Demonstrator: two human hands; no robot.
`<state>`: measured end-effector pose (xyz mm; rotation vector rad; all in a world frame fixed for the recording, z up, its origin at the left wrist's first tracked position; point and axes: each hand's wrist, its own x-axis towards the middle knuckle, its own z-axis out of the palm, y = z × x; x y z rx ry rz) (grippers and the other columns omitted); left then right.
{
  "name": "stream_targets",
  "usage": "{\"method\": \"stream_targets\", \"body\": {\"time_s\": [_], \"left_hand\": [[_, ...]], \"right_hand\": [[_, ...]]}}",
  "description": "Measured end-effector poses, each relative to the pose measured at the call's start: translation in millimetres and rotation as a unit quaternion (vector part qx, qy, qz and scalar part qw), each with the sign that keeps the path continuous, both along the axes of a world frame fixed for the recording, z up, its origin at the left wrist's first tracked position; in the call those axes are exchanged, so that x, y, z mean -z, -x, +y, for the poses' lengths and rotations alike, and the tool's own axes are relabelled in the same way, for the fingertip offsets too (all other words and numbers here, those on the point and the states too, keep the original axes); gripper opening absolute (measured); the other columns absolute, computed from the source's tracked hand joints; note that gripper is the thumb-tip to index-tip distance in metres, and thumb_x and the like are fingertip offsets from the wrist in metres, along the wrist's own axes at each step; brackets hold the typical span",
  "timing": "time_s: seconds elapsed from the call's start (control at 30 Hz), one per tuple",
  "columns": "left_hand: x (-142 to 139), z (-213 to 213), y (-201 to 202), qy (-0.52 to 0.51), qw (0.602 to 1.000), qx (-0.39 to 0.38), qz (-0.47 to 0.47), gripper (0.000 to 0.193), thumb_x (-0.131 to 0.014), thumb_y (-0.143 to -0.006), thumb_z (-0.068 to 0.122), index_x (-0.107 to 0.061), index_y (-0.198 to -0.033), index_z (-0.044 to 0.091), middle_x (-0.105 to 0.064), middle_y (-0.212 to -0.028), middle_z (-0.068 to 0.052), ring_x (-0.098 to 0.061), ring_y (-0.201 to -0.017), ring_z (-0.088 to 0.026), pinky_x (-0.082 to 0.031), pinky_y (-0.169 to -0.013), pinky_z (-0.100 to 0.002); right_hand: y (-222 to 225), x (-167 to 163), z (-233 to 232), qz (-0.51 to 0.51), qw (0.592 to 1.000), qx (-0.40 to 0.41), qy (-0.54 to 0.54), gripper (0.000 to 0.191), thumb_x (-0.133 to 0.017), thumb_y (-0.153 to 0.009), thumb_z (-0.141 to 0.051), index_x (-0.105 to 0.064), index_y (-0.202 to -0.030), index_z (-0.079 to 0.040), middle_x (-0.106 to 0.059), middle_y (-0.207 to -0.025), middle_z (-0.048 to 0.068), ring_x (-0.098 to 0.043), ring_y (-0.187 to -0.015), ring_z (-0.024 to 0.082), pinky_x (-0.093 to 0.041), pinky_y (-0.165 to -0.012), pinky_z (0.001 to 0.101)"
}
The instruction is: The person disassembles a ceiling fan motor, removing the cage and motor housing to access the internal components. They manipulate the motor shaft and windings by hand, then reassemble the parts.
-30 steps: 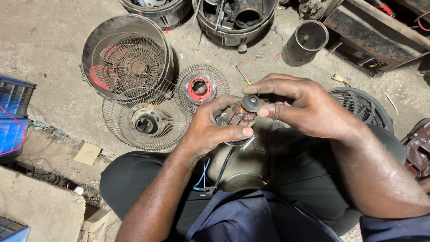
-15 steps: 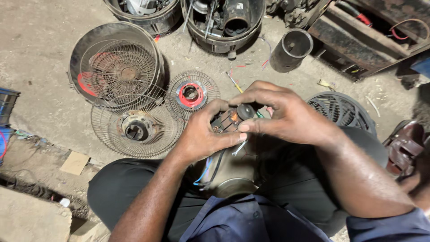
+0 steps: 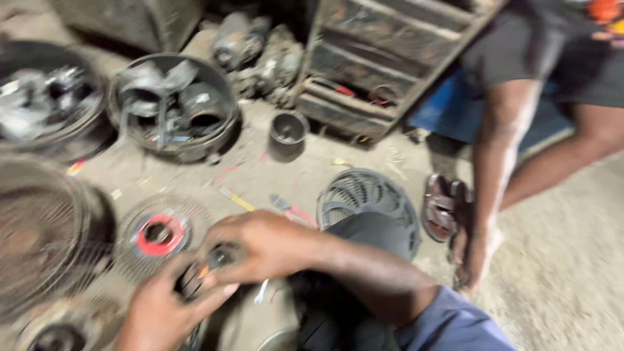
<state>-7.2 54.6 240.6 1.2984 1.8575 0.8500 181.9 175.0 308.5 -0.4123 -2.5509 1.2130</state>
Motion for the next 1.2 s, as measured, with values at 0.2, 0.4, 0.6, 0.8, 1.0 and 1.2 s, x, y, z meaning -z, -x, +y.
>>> {"method": "stream_targets", "body": {"time_s": [0.2, 0.4, 0.6, 0.8, 1.0, 1.2], "left_hand": [[24.4, 0.9, 10.8, -0.023, 0.999, 0.028, -0.020, 0.068, -0.095, -0.059, 0.039, -0.070, -0.115, 0.010, -0.076, -0.088, -0.011, -0.075, -0.078, -0.021, -0.061, -0.074, -0.037], [5.0, -2.7, 6.1, 0.016, 0.993, 0.002, 0.115, 0.075, -0.096, -0.059, 0.043, -0.068, -0.120, 0.010, -0.074, -0.105, -0.019, -0.072, -0.100, -0.035, -0.056, -0.087, -0.044], [-30.4, -8.1, -5.2, -0.031, 0.995, -0.026, 0.095, 0.061, -0.088, -0.065, 0.041, -0.070, -0.116, 0.012, -0.074, -0.106, -0.012, -0.072, -0.101, -0.033, -0.056, -0.087, -0.044], [-36.7, -7.3, -6.4, -0.040, 0.992, -0.027, 0.120, 0.061, -0.086, -0.065, 0.039, -0.070, -0.118, 0.015, -0.073, -0.106, -0.012, -0.070, -0.100, -0.035, -0.055, -0.085, -0.046], [-20.2, -9.0, -4.2, -0.078, 0.978, -0.028, 0.190, 0.053, -0.087, -0.066, 0.043, -0.071, -0.108, 0.015, -0.072, -0.104, -0.010, -0.070, -0.099, -0.034, -0.056, -0.084, -0.048], [-1.6, -2.4, -0.4, -0.187, 0.944, -0.039, 0.269, 0.060, -0.085, -0.058, 0.041, -0.071, -0.109, 0.011, -0.072, -0.102, -0.012, -0.071, -0.092, -0.035, -0.057, -0.079, -0.049]], "right_hand": [[2.8, 15.2, -2.3, 0.005, 1.000, -0.013, -0.007, 0.036, -0.074, -0.092, -0.034, -0.071, -0.120, -0.013, -0.074, -0.114, 0.009, -0.073, -0.106, 0.028, -0.058, -0.097, 0.0384], [8.5, 12.3, -4.3, -0.003, 1.000, 0.008, -0.005, 0.033, -0.076, -0.088, -0.033, -0.073, -0.115, -0.014, -0.076, -0.112, 0.008, -0.075, -0.103, 0.026, -0.059, -0.092, 0.0369], [10.9, 2.0, -7.3, -0.028, 0.999, 0.042, -0.008, 0.034, -0.077, -0.085, -0.034, -0.075, -0.110, -0.011, -0.077, -0.103, 0.011, -0.076, -0.093, 0.027, -0.059, -0.085, 0.0375], [10.5, 1.0, -5.2, -0.036, 0.999, 0.032, -0.009, 0.036, -0.078, -0.087, -0.034, -0.076, -0.115, -0.012, -0.077, -0.105, 0.011, -0.076, -0.092, 0.024, -0.059, -0.084, 0.0362], [14.6, 5.3, -6.6, -0.082, 0.991, 0.084, 0.070, 0.041, -0.082, -0.078, -0.039, -0.078, -0.110, -0.013, -0.075, -0.089, 0.005, -0.071, -0.081, 0.015, -0.057, -0.076, 0.0315], [13.7, 13.6, -6.8, -0.048, 0.992, 0.089, 0.076, 0.040, -0.082, -0.080, -0.038, -0.078, -0.111, -0.013, -0.075, -0.092, 0.005, -0.070, -0.084, 0.014, -0.057, -0.078, 0.0307]]}}
